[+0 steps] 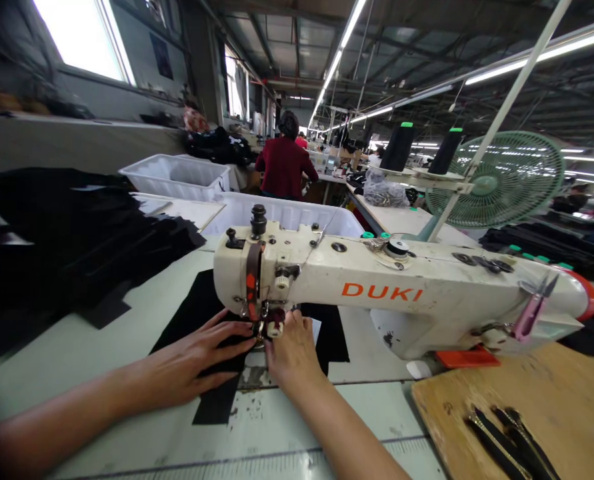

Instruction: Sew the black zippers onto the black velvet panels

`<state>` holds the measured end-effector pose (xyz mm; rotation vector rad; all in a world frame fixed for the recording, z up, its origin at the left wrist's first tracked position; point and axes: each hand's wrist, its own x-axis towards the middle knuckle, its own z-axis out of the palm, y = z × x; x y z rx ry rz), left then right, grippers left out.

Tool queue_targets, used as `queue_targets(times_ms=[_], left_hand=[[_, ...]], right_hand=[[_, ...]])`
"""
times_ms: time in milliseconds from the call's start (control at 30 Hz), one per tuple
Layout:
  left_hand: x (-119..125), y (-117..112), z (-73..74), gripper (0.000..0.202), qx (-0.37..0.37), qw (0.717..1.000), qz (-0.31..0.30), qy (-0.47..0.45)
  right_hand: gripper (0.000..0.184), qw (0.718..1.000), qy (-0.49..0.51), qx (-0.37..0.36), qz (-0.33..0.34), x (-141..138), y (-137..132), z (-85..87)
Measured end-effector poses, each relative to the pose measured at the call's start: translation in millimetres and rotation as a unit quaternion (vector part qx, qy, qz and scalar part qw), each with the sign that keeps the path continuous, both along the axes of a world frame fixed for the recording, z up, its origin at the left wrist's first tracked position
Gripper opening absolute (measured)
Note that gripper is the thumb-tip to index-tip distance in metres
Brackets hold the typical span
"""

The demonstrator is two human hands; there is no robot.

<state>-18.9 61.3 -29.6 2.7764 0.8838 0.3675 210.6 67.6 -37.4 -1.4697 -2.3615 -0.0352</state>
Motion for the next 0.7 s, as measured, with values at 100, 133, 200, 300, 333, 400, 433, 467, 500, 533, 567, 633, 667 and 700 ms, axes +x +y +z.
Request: queue_targets(times_ms=[100, 133, 200, 300, 333, 400, 433, 467, 500, 533, 567, 633, 667, 700], left_hand=[[-0.1, 0.3, -0.7, 0.055, -0.002, 1.000, 0.000, 0.004], [-0.2, 0.2, -0.7, 0.054, -0.001, 1.000, -0.001, 0.003], [-0.6, 0.2, -0.4, 0.053, 0.002, 1.000, -0.004, 0.001], [-1.3, 0.1, 0.3, 0.054, 0.009, 1.000, -0.008, 0.002], [-1.6, 0.1, 0.3, 0.054, 0.010, 1.000, -0.008, 0.001], [-2.1, 0.0, -0.1, 0.055, 0.013, 1.000, -0.007, -0.004], [-2.0, 0.0, -0.4, 0.055, 0.017, 1.000, -0.008, -0.008], [-1.5, -0.1, -0.6, 0.054, 0.022, 1.000, -0.010, -0.014], [-0.6, -0.1, -0.6, 0.053, 0.027, 0.999, -0.013, -0.022], [0.8, -0.2, -0.3, 0.051, 0.031, 0.999, -0.014, -0.030], [2.5, -0.3, 0.2, 0.049, 0.033, 0.999, -0.014, -0.039], [6.7, -0.7, 1.3, 0.043, 0.033, 0.998, -0.007, -0.053], [8.7, -1.0, 1.7, 0.041, 0.030, 0.998, -0.002, -0.059], [10.6, -1.3, 1.8, 0.039, 0.027, 0.997, 0.002, -0.065]], right_hand=[[0.014, 1.000, -0.007, 0.012, -0.020, -7.6, 7.4, -8.2], [0.015, 0.999, -0.007, 0.016, -0.032, -11.6, 10.8, -11.3], [0.018, 0.998, -0.004, 0.024, -0.057, -19.0, 18.4, -16.1], [0.016, 0.997, -0.002, 0.035, -0.065, -19.4, 27.0, -15.8], [0.014, 0.998, -0.002, 0.041, -0.057, -15.5, 27.1, -13.5], [0.014, 0.998, -0.004, 0.058, -0.033, -3.4, 21.4, -6.7], [0.019, 0.997, -0.005, 0.071, -0.019, 3.6, 15.8, -3.1], [0.024, 0.996, -0.006, 0.084, -0.005, 10.4, 9.0, 0.0], [0.025, 0.995, -0.006, 0.098, 0.011, 16.4, 1.9, 2.5], [0.023, 0.993, -0.006, 0.110, 0.035, 21.2, -4.6, 4.2], [0.020, 0.991, -0.005, 0.120, 0.063, 24.5, -9.8, 4.9], [0.018, 0.984, 0.001, 0.130, 0.121, 26.3, -14.6, 4.2], [0.018, 0.981, 0.007, 0.132, 0.145, 25.1, -14.1, 3.0], [0.019, 0.978, 0.013, 0.132, 0.163, 23.1, -12.0, 1.3]])
